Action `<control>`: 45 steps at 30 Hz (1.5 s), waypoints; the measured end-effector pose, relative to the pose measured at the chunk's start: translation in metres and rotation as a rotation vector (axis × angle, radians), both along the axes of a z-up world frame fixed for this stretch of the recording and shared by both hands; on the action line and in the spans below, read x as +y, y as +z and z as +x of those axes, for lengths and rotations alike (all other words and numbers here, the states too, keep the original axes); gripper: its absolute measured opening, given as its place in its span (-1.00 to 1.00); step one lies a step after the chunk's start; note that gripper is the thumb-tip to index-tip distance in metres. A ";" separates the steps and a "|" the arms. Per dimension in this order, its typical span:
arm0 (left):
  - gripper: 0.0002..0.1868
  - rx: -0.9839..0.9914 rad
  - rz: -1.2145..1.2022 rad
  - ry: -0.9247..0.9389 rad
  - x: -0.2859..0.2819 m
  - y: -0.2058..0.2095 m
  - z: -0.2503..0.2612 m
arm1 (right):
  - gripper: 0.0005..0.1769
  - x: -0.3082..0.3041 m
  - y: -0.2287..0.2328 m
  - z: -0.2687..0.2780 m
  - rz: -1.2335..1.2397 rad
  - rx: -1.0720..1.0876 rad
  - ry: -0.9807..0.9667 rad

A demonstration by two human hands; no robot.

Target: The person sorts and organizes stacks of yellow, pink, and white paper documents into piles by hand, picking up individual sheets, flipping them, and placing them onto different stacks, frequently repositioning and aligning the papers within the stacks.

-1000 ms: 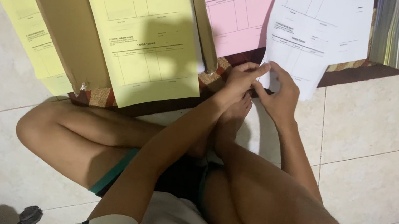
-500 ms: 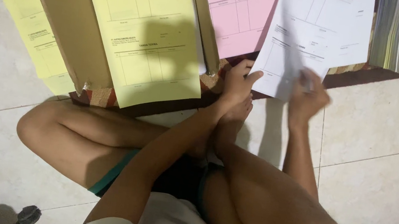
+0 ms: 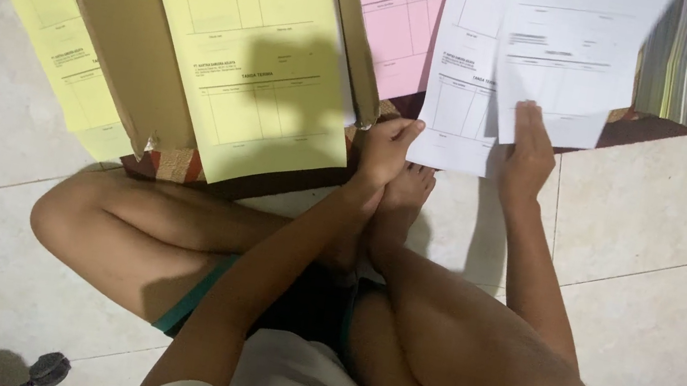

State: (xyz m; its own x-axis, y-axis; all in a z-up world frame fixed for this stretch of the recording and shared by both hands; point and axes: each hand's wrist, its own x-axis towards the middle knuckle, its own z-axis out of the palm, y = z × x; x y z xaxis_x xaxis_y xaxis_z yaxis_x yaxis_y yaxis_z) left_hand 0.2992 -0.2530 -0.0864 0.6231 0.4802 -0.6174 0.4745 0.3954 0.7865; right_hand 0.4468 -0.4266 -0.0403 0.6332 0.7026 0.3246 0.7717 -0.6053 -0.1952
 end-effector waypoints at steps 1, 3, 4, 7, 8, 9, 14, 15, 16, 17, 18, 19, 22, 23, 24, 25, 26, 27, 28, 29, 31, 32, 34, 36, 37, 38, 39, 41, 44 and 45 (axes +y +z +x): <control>-0.65 -0.002 -0.028 0.024 -0.001 0.003 0.001 | -0.52 0.000 0.000 0.004 0.021 -0.002 -0.043; -0.65 -0.003 -0.058 0.045 0.000 0.012 0.002 | -0.59 -0.008 -0.007 0.015 0.040 -0.003 -0.088; -0.66 0.015 -0.022 0.020 0.002 0.019 0.003 | -0.51 -0.014 -0.013 0.022 0.121 0.011 -0.085; -0.66 0.029 -0.006 0.016 -0.009 0.001 0.013 | -0.51 -0.009 0.004 0.036 0.296 0.056 -0.125; -0.65 0.024 -0.023 0.040 -0.016 -0.011 0.019 | -0.57 -0.002 0.016 0.041 0.395 0.083 -0.167; -0.65 0.023 -0.024 0.039 -0.013 0.008 0.025 | -0.57 0.001 0.023 0.048 0.394 0.082 -0.167; -0.60 0.118 -0.110 0.026 -0.009 0.079 0.057 | -0.72 0.010 0.039 0.069 0.585 -0.278 -0.154; -0.60 0.117 -0.111 0.028 -0.020 0.065 0.064 | -0.72 0.015 0.044 0.067 0.584 -0.279 -0.152; -0.60 0.007 -0.254 0.003 -0.032 0.050 0.071 | -0.68 0.020 0.049 0.065 0.618 -0.269 -0.132; -0.61 -0.102 -0.398 -0.022 -0.044 0.036 0.077 | -0.64 0.024 0.053 0.063 0.653 -0.259 -0.111; -0.61 -0.099 -0.399 -0.023 -0.044 0.036 0.078 | -0.64 0.022 0.050 0.062 0.651 -0.256 -0.114; -0.60 -0.131 -0.438 -0.093 -0.044 0.038 0.079 | -0.49 0.019 0.047 0.061 0.589 -0.206 -0.091; -0.53 -0.130 -0.067 -0.400 -0.021 0.052 0.069 | -0.34 0.032 0.055 0.054 0.529 -0.117 0.031; -0.44 -0.090 0.349 -0.617 -0.009 0.059 0.061 | -0.35 0.042 0.059 0.049 0.532 -0.073 0.137; -0.44 -0.083 0.351 -0.619 -0.002 0.041 0.059 | -0.35 0.040 0.058 0.045 0.536 -0.068 0.134; -0.37 -0.049 0.797 -0.723 0.006 0.023 0.056 | -0.22 0.040 0.056 0.040 0.522 -0.018 0.112; -0.26 -0.020 1.251 -0.808 0.015 0.005 0.056 | -0.10 0.040 0.055 0.039 0.509 0.025 0.094; -0.26 -0.018 1.257 -0.808 0.019 -0.026 0.057 | -0.10 0.043 0.054 0.037 0.515 0.023 0.095; -0.16 0.042 1.363 -0.568 0.020 -0.056 0.058 | -0.16 0.043 0.054 0.035 0.521 0.033 0.089; 0.07 0.102 1.454 -0.321 0.022 -0.086 0.058 | -0.23 0.043 0.055 0.033 0.527 0.042 0.083; -0.09 0.306 1.666 -0.615 0.035 -0.013 0.037 | -0.22 0.045 0.056 0.030 0.531 0.062 0.079; 0.08 0.522 1.839 -0.939 0.038 0.023 0.024 | -0.22 0.043 0.057 0.027 0.523 0.090 0.061; -0.15 0.538 1.886 -1.009 0.035 0.032 0.023 | -0.18 0.043 0.058 0.028 0.503 0.086 0.073; -0.32 0.559 1.936 -1.074 0.033 0.035 0.021 | -0.15 0.042 0.057 0.027 0.487 0.080 0.090; -0.36 0.580 2.031 -1.073 0.034 0.033 0.021 | -0.13 0.042 0.055 0.027 0.493 0.087 0.082; -0.39 0.598 2.123 -1.076 0.032 0.031 0.020 | -0.11 0.041 0.054 0.026 0.495 0.098 0.072; -0.39 0.599 2.123 -1.075 0.033 0.010 0.038 | -0.11 0.043 0.055 0.027 0.496 0.098 0.073; -0.34 0.532 1.604 -1.168 0.032 -0.033 0.071 | -0.20 0.046 0.055 0.026 0.497 0.061 0.078; -0.96 0.487 1.930 -0.793 0.029 0.001 0.068 | -0.21 0.049 0.056 0.025 0.466 0.124 0.101; -0.96 0.490 1.937 -0.786 0.032 -0.002 0.070 | -0.21 0.053 0.055 0.026 0.472 0.120 0.105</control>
State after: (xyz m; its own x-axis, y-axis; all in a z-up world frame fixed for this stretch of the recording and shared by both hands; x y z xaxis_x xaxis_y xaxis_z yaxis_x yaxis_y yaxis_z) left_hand 0.3693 -0.2213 -0.0884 0.9410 0.3305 0.0724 0.3342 -0.8748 -0.3508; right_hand 0.4726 -0.3736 0.0142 0.6190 0.5588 0.5520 0.7793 -0.3494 -0.5202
